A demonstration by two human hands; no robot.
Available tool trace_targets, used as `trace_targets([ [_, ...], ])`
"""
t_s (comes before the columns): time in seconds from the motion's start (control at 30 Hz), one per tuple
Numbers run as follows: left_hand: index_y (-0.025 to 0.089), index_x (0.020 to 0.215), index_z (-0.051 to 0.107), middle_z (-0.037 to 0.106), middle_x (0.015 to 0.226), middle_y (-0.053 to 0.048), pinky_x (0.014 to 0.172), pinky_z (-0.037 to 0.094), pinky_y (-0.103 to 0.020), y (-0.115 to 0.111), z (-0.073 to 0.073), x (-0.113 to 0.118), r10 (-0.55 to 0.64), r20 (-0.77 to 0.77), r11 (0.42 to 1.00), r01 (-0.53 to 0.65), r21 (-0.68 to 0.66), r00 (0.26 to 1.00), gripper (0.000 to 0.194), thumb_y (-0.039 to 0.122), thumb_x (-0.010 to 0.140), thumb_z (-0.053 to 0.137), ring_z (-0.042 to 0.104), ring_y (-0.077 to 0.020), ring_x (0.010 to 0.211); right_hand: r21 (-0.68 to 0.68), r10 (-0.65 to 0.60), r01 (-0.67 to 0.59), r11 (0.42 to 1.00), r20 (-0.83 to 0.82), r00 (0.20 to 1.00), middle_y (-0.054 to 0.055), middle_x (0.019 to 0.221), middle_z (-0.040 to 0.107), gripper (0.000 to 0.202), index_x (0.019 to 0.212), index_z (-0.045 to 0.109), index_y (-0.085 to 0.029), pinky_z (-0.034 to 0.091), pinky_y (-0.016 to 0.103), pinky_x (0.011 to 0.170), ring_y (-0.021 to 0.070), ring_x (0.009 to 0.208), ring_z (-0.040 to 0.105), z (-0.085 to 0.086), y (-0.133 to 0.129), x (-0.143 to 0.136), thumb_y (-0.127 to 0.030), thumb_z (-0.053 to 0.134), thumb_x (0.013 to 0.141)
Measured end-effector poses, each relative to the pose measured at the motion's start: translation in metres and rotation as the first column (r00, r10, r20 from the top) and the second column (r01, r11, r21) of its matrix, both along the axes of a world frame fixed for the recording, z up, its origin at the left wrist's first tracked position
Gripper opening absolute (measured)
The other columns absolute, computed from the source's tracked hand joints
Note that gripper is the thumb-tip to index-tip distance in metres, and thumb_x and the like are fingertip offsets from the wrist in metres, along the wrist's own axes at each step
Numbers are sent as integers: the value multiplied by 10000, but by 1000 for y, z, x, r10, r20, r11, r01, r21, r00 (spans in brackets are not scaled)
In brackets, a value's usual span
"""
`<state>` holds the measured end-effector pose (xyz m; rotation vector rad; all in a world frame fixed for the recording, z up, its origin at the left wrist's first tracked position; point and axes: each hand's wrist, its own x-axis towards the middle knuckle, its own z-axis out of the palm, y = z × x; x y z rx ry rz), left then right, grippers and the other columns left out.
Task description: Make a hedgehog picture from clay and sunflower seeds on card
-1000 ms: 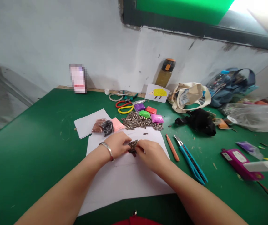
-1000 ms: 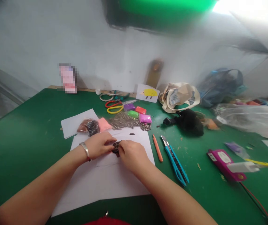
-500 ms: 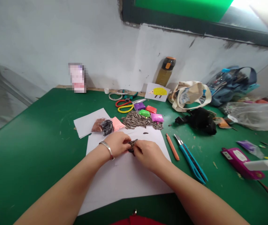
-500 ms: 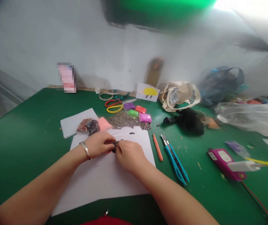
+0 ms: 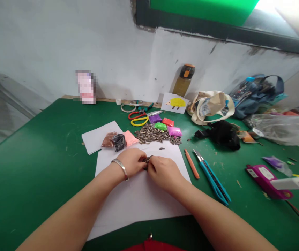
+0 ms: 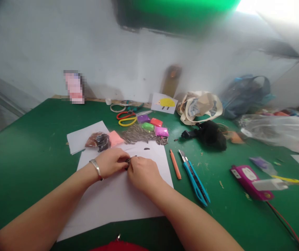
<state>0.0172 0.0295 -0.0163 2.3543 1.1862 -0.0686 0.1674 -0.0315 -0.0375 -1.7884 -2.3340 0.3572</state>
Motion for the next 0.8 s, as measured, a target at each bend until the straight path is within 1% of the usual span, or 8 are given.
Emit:
trace_targets([
  [0.2, 195, 725, 647, 644, 733, -26, 568, 310, -265, -1, -4, 0, 1, -6, 999, 0, 38, 1000, 141, 279, 728, 534, 547, -176, 696, 8, 6, -6, 1000, 56, 998, 43, 814, 668, 231, 842, 607, -183, 279, 273, 557, 169, 686, 593, 1, -2, -2, -239, 384, 870],
  [0.47, 198, 740, 652, 646, 743, -26, 577, 319, -275, -1, -5, -1, -13, -14, 999, 13, 46, 1000, 137, 274, 730, 538, 555, -184, 711, 41, 13, -17, 999, 98, 995, 38, 791, 659, 236, 846, 602, -187, 268, 281, 523, 181, 664, 598, 1, -3, -5, -224, 369, 862],
  [0.67, 194, 719, 639, 649, 743, -28, 572, 314, -278, -2, -5, -1, -20, -28, 998, 21, 60, 999, 140, 285, 739, 534, 556, -186, 708, 41, 23, -27, 999, 105, 994, 33, 780, 656, 231, 849, 599, -191, 269, 282, 522, 183, 657, 599, 2, -3, -5, -218, 370, 862],
  [0.8, 192, 718, 634, 649, 746, -35, 566, 307, -282, -2, -4, -1, -33, -27, 997, 35, 66, 999, 151, 295, 745, 528, 555, -191, 706, 33, 28, -31, 999, 76, 997, 31, 792, 657, 217, 830, 596, -191, 282, 279, 547, 169, 674, 597, 5, -4, -2, -222, 385, 869],
])
